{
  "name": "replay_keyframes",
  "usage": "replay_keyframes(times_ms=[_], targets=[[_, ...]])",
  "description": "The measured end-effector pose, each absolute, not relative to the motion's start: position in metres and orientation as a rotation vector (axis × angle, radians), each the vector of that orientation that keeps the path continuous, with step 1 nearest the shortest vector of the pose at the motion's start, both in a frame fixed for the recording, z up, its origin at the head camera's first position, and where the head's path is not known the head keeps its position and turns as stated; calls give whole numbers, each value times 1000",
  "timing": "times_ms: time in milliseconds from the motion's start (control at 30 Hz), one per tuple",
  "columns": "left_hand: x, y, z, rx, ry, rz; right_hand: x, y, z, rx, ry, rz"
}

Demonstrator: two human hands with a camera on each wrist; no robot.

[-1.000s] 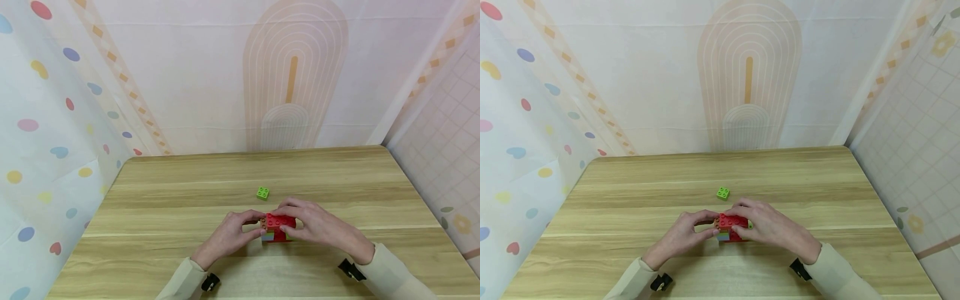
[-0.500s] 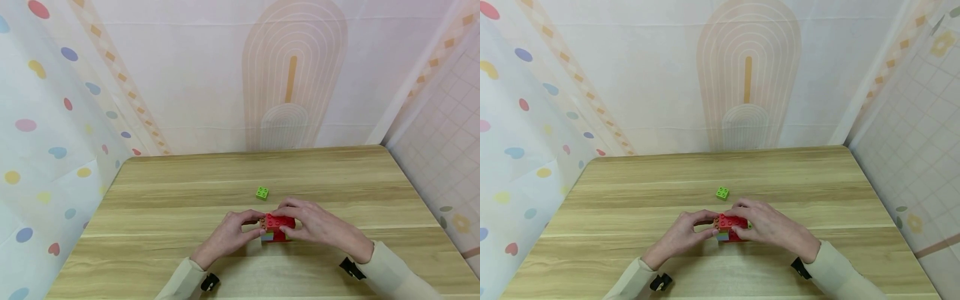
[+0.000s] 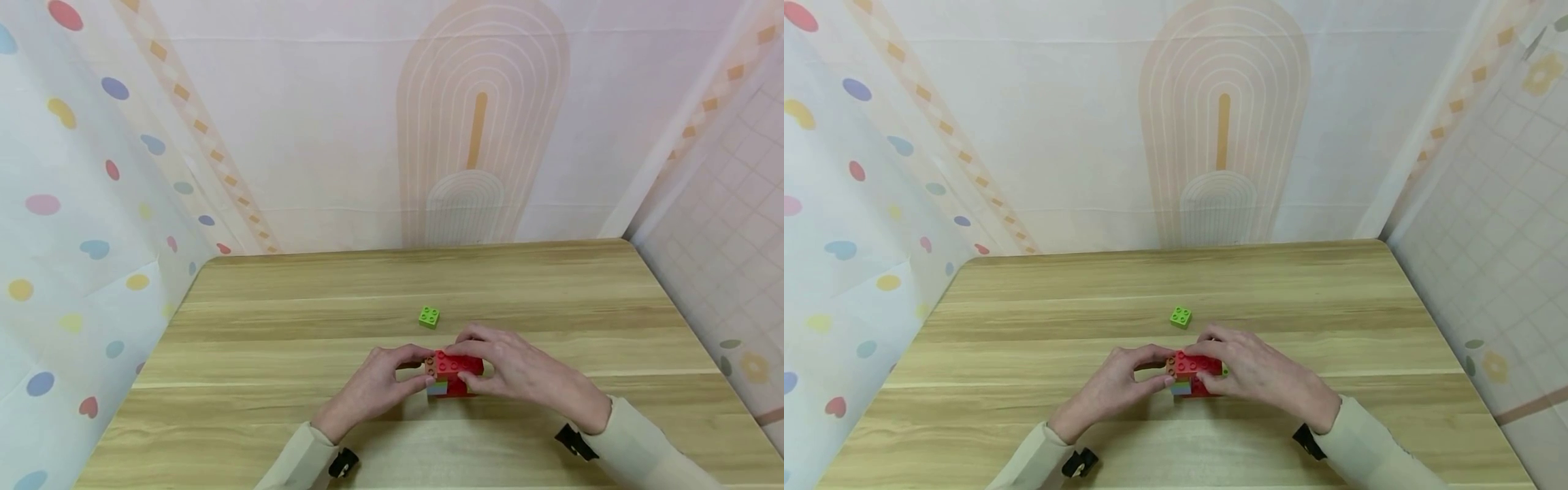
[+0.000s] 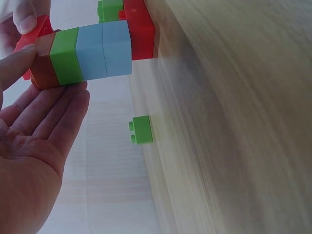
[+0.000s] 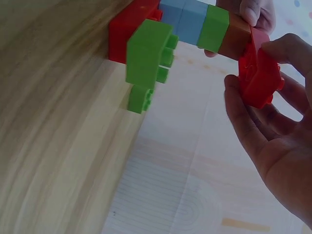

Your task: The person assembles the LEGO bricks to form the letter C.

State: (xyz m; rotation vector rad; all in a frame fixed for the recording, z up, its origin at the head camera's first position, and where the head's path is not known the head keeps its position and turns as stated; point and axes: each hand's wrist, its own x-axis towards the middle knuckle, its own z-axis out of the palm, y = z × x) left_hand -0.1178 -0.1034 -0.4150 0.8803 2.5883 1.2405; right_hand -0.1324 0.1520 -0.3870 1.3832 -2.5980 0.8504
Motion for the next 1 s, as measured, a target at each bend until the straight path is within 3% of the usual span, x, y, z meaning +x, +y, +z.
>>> replay_keyframes(times_ms=[467, 1000], targets=[[-117, -103, -414, 854, 2612, 1218, -131, 150, -393, 1273, -2670, 946], [-118, -100, -410, 861, 2620, 1157, -144, 179, -390, 1019, -2728, 1227]])
